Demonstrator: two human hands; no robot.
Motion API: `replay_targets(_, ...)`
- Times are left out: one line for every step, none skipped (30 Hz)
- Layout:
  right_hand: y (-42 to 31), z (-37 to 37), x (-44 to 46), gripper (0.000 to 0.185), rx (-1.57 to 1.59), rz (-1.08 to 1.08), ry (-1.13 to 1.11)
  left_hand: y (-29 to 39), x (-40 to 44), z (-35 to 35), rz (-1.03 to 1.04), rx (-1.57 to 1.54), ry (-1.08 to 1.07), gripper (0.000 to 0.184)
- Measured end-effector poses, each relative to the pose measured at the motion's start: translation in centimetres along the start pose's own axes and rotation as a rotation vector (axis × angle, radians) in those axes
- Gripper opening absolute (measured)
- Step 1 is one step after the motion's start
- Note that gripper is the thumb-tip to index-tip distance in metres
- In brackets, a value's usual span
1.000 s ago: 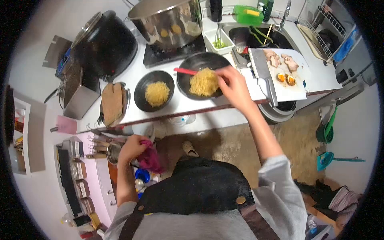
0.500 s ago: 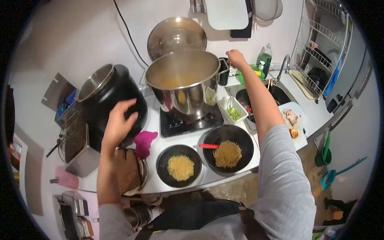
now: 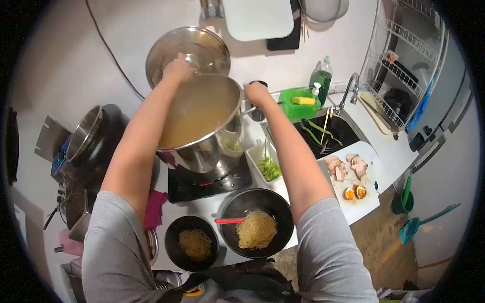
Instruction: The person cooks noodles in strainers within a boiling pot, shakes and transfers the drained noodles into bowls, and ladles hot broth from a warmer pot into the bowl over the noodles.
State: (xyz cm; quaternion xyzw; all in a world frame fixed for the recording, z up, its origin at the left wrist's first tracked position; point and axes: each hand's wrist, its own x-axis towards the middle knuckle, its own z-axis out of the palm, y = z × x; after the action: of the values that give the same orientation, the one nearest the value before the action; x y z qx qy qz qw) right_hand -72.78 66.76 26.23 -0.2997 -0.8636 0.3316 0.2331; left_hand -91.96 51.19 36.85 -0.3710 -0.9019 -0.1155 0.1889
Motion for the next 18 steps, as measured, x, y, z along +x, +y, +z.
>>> replay_targets(2.1,1.2,2.0,0.046,-0.090,-0.130,-0.004,0.2,0.3,0.8,-0.023,-0.015,0.004,0.060)
replay_targets(1.7,1.2,1.2,0.047,-0.112,-0.119,0.029,0.4,0.5,1.4,-0.044,-0.029,0.008,0.061)
replay_targets(0.8,1.0,0.6,0.047,-0.133,-0.110,0.065,0.6,0.8,1.9,-0.064,-0.043,0.017,0.062)
replay_targets(0.3,0.7,0.1,0.045,-0.162,-0.120,0.044,0.7,1.2,2.5,-0.087,-0.034,0.041,0.065)
replay_targets(0.3,0.7,0.2,0.044,-0.192,-0.135,0.026,1.1,0.9,2.5,-0.115,-0.040,0.053,0.065)
replay_targets(0.3,0.9,0.1,0.045,-0.258,-0.205,0.028,1.3,0.7,2.3,-0.143,-0.048,0.068,0.066)
replay_targets(-0.6,0.0,-1.1,0.047,-0.178,-0.181,0.028,1.6,0.6,2.1,-0.170,-0.058,0.085,0.066)
replay_targets(-0.9,-0.1,-1.5,0.044,-0.206,-0.184,0.053,1.1,0.8,2.3,-0.166,-0.059,0.130,0.069)
replay_targets(-1.2,-0.3,-1.9,0.041,-0.237,-0.185,0.076,0.7,1.2,2.4,-0.192,-0.062,0.150,0.070)
replay_targets(-1.7,-0.8,-2.7,0.040,-0.133,-0.121,0.081,0.8,1.1,1.5,-0.218,-0.066,0.170,0.070)
replay_targets(-1.5,-0.8,-2.6,0.040,-0.146,-0.121,0.071,0.7,1.0,0.7,-0.247,-0.069,0.191,0.071)
replay_targets(-1.5,-0.7,-2.5,0.040,-0.157,-0.126,0.060,0.2,1.1,0.0,-0.253,-0.077,0.224,0.071)
replay_targets(-1.5,-0.5,-2.1,0.040,-0.169,-0.137,0.051,-0.4,1.4,-0.9,-0.262,-0.083,0.261,0.071)
replay_targets(-1.2,0.0,-1.3,0.041,-0.300,-0.230,0.045,-0.8,1.5,-2.0,-0.270,-0.090,0.299,0.071)
replay_targets(-0.6,0.4,-0.8,0.041,-0.259,-0.212,0.052,-1.2,1.6,-3.1,-0.282,-0.101,0.339,0.071)
replay_targets(-0.8,0.1,-1.2,0.041,-0.219,-0.192,0.056,-1.5,1.4,-4.3,-0.294,-0.112,0.376,0.071)
replay_targets(-1.0,-0.1,-1.7,0.041,-0.179,-0.171,0.058,-1.6,1.1,-5.4,-0.306,-0.122,0.411,0.071)
replay_targets(-1.3,-0.2,-2.1,0.040,-0.125,-0.146,0.090,-1.8,0.5,-6.5,-0.292,-0.139,0.434,0.070)
